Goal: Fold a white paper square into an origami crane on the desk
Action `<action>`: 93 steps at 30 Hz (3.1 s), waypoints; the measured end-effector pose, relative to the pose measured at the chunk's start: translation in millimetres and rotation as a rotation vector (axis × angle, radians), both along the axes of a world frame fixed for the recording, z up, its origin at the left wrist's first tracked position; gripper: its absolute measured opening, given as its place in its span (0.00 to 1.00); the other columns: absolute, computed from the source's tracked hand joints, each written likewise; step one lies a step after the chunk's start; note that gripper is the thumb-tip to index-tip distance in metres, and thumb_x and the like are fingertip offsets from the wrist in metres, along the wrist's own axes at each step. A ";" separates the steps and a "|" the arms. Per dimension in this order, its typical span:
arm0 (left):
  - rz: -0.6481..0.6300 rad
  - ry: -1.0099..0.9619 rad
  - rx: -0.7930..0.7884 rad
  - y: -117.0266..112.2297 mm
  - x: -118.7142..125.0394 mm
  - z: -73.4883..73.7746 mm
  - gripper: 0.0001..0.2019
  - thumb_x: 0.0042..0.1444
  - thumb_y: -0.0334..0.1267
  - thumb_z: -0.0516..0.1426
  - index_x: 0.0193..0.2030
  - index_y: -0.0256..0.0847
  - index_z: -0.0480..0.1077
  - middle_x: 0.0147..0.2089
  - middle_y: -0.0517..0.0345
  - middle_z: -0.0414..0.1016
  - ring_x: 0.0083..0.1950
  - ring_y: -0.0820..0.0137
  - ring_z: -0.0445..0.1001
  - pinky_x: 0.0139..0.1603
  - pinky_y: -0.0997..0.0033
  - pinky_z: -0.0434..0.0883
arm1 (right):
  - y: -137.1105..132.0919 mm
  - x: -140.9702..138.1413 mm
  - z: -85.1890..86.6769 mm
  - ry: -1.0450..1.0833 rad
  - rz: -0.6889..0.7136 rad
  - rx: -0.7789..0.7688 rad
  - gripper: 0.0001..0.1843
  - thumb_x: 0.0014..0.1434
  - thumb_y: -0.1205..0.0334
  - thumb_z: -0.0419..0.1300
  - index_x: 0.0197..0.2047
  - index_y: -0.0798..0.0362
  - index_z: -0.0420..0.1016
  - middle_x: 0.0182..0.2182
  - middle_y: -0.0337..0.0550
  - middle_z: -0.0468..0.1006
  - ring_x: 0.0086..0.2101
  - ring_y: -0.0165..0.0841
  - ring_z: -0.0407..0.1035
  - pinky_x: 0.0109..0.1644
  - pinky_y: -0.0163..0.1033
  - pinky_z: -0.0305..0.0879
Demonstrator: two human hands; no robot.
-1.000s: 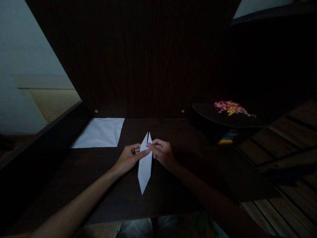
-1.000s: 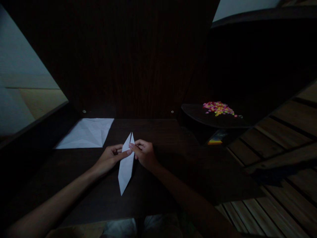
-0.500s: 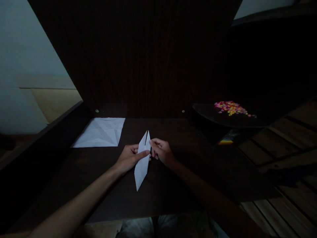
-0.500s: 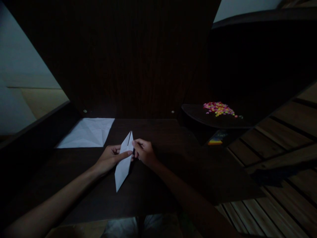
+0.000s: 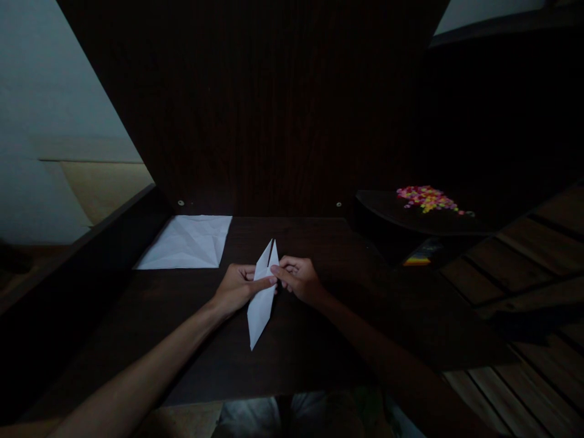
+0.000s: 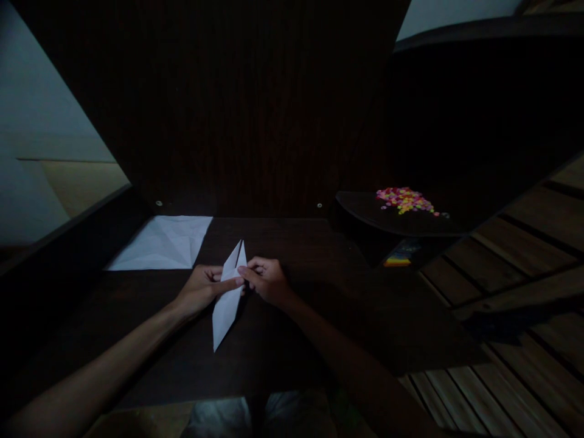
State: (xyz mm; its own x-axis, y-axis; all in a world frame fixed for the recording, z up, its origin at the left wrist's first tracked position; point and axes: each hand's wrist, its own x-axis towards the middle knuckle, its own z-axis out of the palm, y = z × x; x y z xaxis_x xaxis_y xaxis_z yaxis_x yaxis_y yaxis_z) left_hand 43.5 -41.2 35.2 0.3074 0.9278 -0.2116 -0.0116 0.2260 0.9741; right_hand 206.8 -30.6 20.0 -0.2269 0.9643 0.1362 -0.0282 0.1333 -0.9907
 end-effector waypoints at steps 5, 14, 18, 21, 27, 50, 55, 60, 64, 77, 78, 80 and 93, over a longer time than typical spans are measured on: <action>0.044 0.009 0.028 4.1 -1.4 0.7 0.16 0.42 0.47 0.66 0.28 0.33 0.77 0.25 0.54 0.78 0.23 0.73 0.71 0.23 0.77 0.64 | 4.6 6.6 -3.1 -0.021 -0.027 -0.003 0.16 0.52 0.50 0.61 0.26 0.56 0.70 0.14 0.32 0.66 0.13 0.22 0.57 0.15 0.29 0.51; 0.121 0.016 0.129 7.6 -3.2 -4.7 0.18 0.45 0.49 0.64 0.32 0.34 0.78 0.28 0.54 0.79 0.28 0.69 0.73 0.29 0.74 0.67 | 8.8 4.4 -5.3 0.014 -0.007 -0.139 0.19 0.45 0.48 0.66 0.27 0.55 0.69 0.16 0.33 0.69 0.14 0.23 0.60 0.14 0.28 0.54; 0.176 0.042 0.188 8.2 -2.8 -8.1 0.17 0.44 0.49 0.64 0.31 0.34 0.77 0.28 0.55 0.79 0.28 0.69 0.73 0.29 0.74 0.68 | 7.7 4.5 -4.4 0.018 0.011 -0.122 0.19 0.38 0.53 0.70 0.25 0.56 0.70 0.19 0.37 0.72 0.18 0.26 0.65 0.16 0.29 0.59; 0.147 0.030 0.197 8.4 -1.3 -9.2 0.16 0.46 0.48 0.64 0.31 0.34 0.76 0.27 0.56 0.78 0.28 0.70 0.74 0.30 0.74 0.68 | 7.8 6.6 -1.3 0.034 -0.015 -0.083 0.17 0.39 0.54 0.70 0.23 0.56 0.69 0.18 0.36 0.70 0.17 0.24 0.63 0.17 0.29 0.58; 0.146 -0.163 0.169 7.3 0.4 -3.5 0.20 0.44 0.43 0.66 0.43 0.40 0.68 0.26 0.62 0.77 0.25 0.73 0.72 0.26 0.76 0.69 | 10.3 7.6 -1.2 0.172 -0.068 -0.028 0.23 0.43 0.57 0.69 0.39 0.51 0.64 0.19 0.29 0.70 0.16 0.23 0.60 0.15 0.27 0.54; 0.108 -0.225 0.174 7.8 -8.6 -3.5 0.14 0.43 0.32 0.63 0.40 0.35 0.75 0.35 0.51 0.79 0.37 0.66 0.76 0.39 0.70 0.70 | 10.2 18.2 -10.6 0.187 0.069 0.002 0.12 0.45 0.62 0.63 0.36 0.55 0.77 0.21 0.36 0.71 0.19 0.26 0.62 0.22 0.33 0.58; 0.104 -0.273 0.168 8.3 -8.0 -2.4 0.14 0.41 0.31 0.63 0.39 0.36 0.76 0.34 0.52 0.80 0.37 0.67 0.76 0.39 0.72 0.69 | 10.4 18.2 -9.5 0.222 0.104 0.054 0.12 0.44 0.62 0.65 0.35 0.53 0.79 0.31 0.40 0.72 0.23 0.26 0.64 0.22 0.32 0.58; 0.124 -0.250 0.176 7.5 -7.3 -1.0 0.16 0.41 0.34 0.65 0.39 0.35 0.76 0.35 0.51 0.80 0.37 0.65 0.76 0.40 0.70 0.70 | 10.1 17.9 -8.4 0.239 0.108 0.041 0.12 0.45 0.61 0.66 0.36 0.53 0.79 0.32 0.40 0.72 0.22 0.25 0.63 0.21 0.32 0.59; 0.130 -0.206 0.197 8.4 -7.2 -1.6 0.17 0.40 0.38 0.66 0.39 0.35 0.75 0.35 0.50 0.79 0.38 0.63 0.77 0.40 0.69 0.71 | 9.5 18.2 -8.1 0.235 0.102 0.011 0.13 0.46 0.58 0.65 0.36 0.54 0.79 0.30 0.41 0.71 0.22 0.26 0.63 0.21 0.32 0.59; 0.195 -0.090 0.253 7.8 -2.8 -0.8 0.14 0.41 0.43 0.67 0.32 0.37 0.75 0.32 0.54 0.79 0.35 0.67 0.77 0.40 0.69 0.71 | 3.7 8.9 -1.3 0.150 -0.015 0.008 0.14 0.49 0.52 0.65 0.26 0.55 0.72 0.19 0.36 0.69 0.18 0.26 0.61 0.20 0.32 0.57; 0.201 -0.076 0.259 7.6 -2.7 -0.6 0.14 0.41 0.43 0.67 0.31 0.36 0.75 0.31 0.55 0.79 0.35 0.67 0.76 0.39 0.70 0.71 | 3.2 7.4 -1.1 0.137 -0.033 0.017 0.14 0.49 0.52 0.64 0.26 0.55 0.72 0.18 0.35 0.68 0.18 0.25 0.61 0.20 0.32 0.56; 0.206 -0.049 0.269 7.2 -2.6 0.1 0.14 0.41 0.44 0.67 0.30 0.36 0.75 0.31 0.55 0.79 0.35 0.67 0.76 0.39 0.70 0.71 | 2.8 4.8 -2.0 0.121 -0.072 0.029 0.14 0.50 0.52 0.64 0.27 0.55 0.71 0.19 0.35 0.69 0.17 0.25 0.61 0.19 0.31 0.56; 0.139 -0.065 0.315 3.8 -0.6 -0.8 0.22 0.44 0.41 0.65 0.43 0.42 0.62 0.26 0.66 0.72 0.27 0.75 0.72 0.30 0.78 0.64 | -0.4 -1.7 -2.0 0.129 -0.203 0.081 0.16 0.49 0.57 0.64 0.37 0.51 0.62 0.21 0.30 0.68 0.16 0.23 0.60 0.16 0.28 0.56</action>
State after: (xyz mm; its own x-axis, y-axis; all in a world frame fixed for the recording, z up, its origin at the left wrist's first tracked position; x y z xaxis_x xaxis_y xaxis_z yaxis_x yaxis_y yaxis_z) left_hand 42.8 -37.4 34.4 0.1769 0.9784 0.1074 -0.0853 -0.0934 0.9920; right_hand 205.1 -31.0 18.0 -0.0059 0.9732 0.2300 -0.1180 0.2278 -0.9665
